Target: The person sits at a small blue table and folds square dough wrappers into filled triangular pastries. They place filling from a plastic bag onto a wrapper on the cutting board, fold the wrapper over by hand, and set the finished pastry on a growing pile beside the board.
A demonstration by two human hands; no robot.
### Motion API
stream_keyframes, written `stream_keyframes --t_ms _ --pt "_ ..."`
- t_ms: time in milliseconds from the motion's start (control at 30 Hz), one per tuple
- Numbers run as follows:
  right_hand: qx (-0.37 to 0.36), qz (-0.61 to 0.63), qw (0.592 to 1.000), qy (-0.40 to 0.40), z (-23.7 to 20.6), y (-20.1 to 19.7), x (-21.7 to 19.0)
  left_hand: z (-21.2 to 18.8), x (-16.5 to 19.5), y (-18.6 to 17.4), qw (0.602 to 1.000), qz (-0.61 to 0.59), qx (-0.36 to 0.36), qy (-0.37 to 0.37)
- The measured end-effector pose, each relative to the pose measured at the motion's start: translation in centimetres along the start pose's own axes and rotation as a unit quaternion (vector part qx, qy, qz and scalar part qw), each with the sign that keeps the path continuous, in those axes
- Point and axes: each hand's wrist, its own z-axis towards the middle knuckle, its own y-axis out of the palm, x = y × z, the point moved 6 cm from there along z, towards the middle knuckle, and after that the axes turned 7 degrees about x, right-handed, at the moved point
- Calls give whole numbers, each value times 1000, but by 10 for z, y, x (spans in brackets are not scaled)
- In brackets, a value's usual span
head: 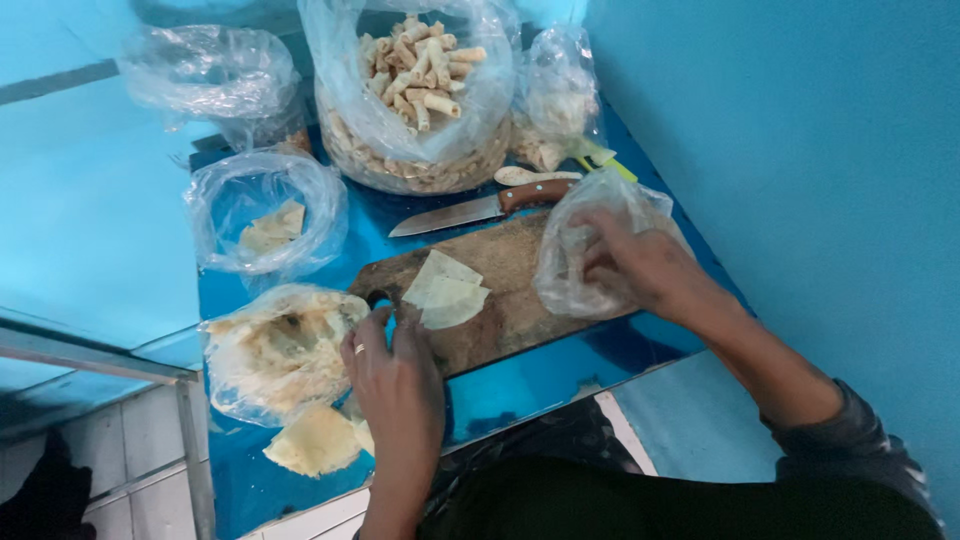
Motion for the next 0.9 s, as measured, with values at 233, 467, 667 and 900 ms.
stream_keyframes --t_ms 233,467,667,900 --pt "-61 25 997 33 -2 5 -3 5 -1 4 999 49 5 19" --pt "-8 -46 999 -27 -16 12 -5 8 3 15 997 67 35 28" --pt "72 -62 995 19 -11 9 6 7 6 24 996 88 -9 23" --pt "115 163 968 151 7 -30 27 8 12 23 996 77 28 36"
